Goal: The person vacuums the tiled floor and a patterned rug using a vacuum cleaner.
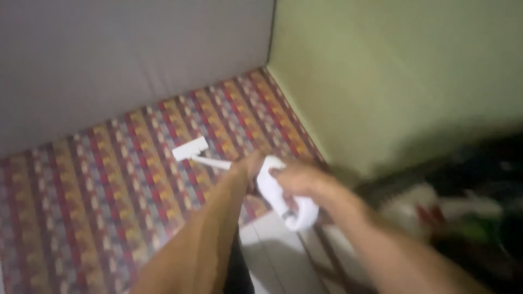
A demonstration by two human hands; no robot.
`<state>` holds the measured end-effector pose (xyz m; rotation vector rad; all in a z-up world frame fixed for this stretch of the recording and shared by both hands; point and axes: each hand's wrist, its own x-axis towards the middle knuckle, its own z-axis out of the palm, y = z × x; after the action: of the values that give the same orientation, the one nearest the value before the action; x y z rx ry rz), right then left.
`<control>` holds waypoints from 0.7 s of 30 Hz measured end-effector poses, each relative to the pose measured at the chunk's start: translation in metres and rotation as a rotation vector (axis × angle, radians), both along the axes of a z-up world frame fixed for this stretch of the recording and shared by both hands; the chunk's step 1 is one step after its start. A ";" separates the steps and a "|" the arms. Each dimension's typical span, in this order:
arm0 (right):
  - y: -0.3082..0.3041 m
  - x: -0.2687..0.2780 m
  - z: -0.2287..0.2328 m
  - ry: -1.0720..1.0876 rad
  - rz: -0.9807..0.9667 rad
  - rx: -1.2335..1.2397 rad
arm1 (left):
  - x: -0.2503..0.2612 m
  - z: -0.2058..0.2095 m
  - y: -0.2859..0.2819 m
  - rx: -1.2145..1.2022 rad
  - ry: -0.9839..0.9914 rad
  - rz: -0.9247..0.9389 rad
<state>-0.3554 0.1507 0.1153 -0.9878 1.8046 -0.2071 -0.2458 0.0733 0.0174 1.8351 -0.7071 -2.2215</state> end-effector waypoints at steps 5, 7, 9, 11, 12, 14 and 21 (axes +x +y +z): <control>-0.073 0.027 -0.002 0.076 0.024 0.080 | 0.028 0.011 -0.065 -0.070 -0.116 0.099; -0.105 0.029 -0.010 0.108 0.051 0.069 | 0.032 0.011 -0.095 -0.054 -0.121 0.119; -0.132 0.032 -0.020 0.133 0.077 0.069 | 0.039 0.011 -0.121 -0.043 -0.124 0.139; -0.157 0.035 -0.027 0.188 0.192 -0.008 | 0.044 0.012 -0.143 -0.031 -0.125 0.152; -0.167 0.036 -0.027 0.215 0.251 -0.046 | 0.045 0.012 -0.153 -0.043 -0.117 0.147; -0.178 0.038 -0.021 0.149 0.144 0.029 | 0.046 0.012 -0.165 -0.067 -0.102 0.134; -0.188 0.037 -0.043 0.257 0.265 -0.016 | 0.046 0.013 -0.169 -0.131 -0.091 0.101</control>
<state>-0.3189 -0.0373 0.0719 -1.2998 1.8784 0.0736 -0.1998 -0.0961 0.0300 1.8734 -0.7395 -1.9916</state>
